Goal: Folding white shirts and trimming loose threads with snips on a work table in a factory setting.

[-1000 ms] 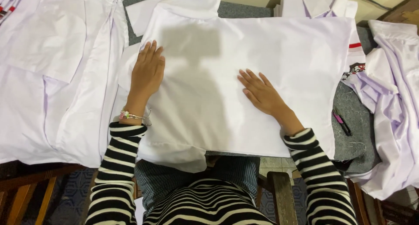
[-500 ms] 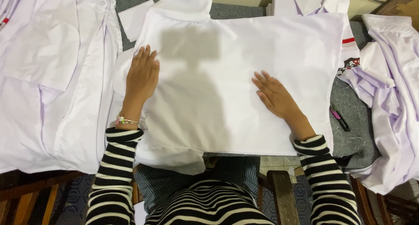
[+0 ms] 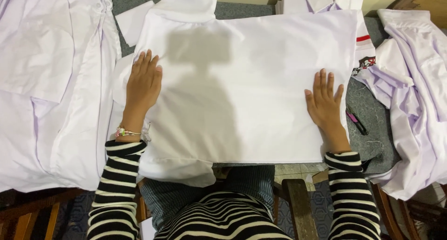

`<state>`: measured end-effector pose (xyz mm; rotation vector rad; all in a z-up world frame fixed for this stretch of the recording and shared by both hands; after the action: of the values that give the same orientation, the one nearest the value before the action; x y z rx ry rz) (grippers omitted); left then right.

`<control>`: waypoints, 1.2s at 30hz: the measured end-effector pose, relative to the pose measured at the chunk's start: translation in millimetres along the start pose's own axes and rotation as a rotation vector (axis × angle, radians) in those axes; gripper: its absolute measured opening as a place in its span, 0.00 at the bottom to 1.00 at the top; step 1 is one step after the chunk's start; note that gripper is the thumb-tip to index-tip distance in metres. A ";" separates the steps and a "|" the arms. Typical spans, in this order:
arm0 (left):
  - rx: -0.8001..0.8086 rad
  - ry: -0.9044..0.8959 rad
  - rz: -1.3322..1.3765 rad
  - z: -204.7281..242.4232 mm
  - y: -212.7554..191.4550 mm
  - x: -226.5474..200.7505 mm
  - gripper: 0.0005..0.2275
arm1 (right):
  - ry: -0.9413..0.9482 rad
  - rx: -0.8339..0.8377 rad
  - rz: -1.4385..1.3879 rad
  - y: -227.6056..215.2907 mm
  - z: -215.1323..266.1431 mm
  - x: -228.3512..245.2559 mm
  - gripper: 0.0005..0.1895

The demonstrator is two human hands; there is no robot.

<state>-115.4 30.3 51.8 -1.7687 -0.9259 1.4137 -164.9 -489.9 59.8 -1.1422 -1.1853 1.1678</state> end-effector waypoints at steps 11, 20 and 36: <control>0.022 -0.010 0.008 0.3 1.5 3.8 0.27 | 0.172 -0.139 -0.085 1.5 5.9 -31.9 0.39; 0.023 -0.014 0.042 -3.9 5.1 6.5 0.28 | 0.250 -0.342 0.095 -7.9 10.2 -12.3 0.34; -0.012 0.005 -0.057 -3.6 8.1 8.0 0.26 | -0.605 0.007 -0.038 62.0 97.9 230.2 0.35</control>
<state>-109.6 32.7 41.6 -1.7399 -0.9761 1.3693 -259.4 -254.1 16.5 -0.7693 -1.6417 1.5443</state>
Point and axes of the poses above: each hand's wrist, its own z-axis away from the middle knuckle, its own y-axis out of the palm, x = y × z, the point moved 2 cm from there along -z, towards the middle knuckle, and after that the axes turned 3 degrees about -x, right-handed, at the moved point
